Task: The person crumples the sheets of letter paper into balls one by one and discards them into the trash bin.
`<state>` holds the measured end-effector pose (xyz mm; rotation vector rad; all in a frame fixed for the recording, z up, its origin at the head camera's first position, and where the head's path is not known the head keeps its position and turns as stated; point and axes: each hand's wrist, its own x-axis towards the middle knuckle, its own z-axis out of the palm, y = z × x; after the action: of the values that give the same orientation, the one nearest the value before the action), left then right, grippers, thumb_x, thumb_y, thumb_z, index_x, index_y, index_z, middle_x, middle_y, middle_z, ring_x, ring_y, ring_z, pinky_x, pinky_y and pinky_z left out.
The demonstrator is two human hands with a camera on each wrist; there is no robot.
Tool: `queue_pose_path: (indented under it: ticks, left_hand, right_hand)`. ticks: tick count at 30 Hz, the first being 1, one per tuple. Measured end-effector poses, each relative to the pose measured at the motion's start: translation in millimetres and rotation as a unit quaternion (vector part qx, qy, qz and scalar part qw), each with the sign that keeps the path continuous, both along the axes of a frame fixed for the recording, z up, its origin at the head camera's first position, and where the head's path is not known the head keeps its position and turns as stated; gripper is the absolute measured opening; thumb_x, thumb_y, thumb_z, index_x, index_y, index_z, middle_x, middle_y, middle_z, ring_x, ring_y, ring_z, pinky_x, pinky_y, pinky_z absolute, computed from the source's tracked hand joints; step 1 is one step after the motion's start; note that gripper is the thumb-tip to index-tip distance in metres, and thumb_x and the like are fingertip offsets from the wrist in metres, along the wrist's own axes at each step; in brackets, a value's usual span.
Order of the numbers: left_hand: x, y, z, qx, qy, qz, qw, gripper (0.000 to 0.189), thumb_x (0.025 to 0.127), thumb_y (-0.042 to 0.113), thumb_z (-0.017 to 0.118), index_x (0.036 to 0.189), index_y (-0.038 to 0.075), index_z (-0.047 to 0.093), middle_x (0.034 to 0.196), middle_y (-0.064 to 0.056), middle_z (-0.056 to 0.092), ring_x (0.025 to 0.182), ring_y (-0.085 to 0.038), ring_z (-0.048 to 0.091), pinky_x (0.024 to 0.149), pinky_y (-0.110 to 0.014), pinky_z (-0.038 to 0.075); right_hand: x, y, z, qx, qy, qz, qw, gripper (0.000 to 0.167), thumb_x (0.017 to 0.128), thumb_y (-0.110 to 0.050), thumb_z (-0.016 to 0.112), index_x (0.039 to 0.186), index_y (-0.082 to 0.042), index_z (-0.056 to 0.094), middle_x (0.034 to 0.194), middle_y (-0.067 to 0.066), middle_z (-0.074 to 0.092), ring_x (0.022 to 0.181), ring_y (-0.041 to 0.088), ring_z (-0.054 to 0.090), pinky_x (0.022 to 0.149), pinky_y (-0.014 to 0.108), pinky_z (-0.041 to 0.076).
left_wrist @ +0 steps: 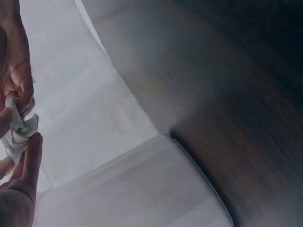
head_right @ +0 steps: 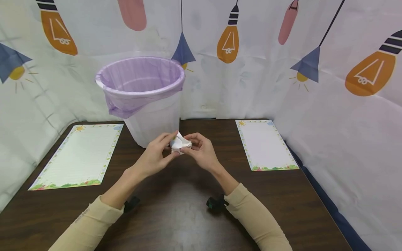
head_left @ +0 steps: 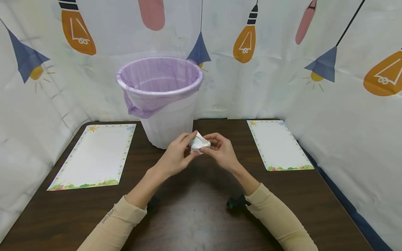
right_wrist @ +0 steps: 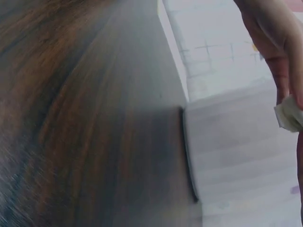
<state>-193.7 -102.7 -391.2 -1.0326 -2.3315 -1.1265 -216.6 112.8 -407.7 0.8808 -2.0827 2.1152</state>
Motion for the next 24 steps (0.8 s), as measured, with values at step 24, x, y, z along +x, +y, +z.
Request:
queue_pose_path:
  ticks: [24]
  left_hand:
    - [-4.9,-2.1,-6.3,-0.075,0.103,0.031,0.9914,0.053,0.083,0.013,0.088,0.126,-0.003,0.061,0.114,-0.013,0.064,0.104,-0.028,0.06,0.086,-0.042,0.054]
  right_hand:
    - [9.0,-2.9,7.4,0.044,0.096,0.024,0.9941,0.043,0.088,0.02,0.068,0.13,0.013,0.06,0.112,0.027,0.067,0.079,0.017,0.062,0.066,0.024,0.055]
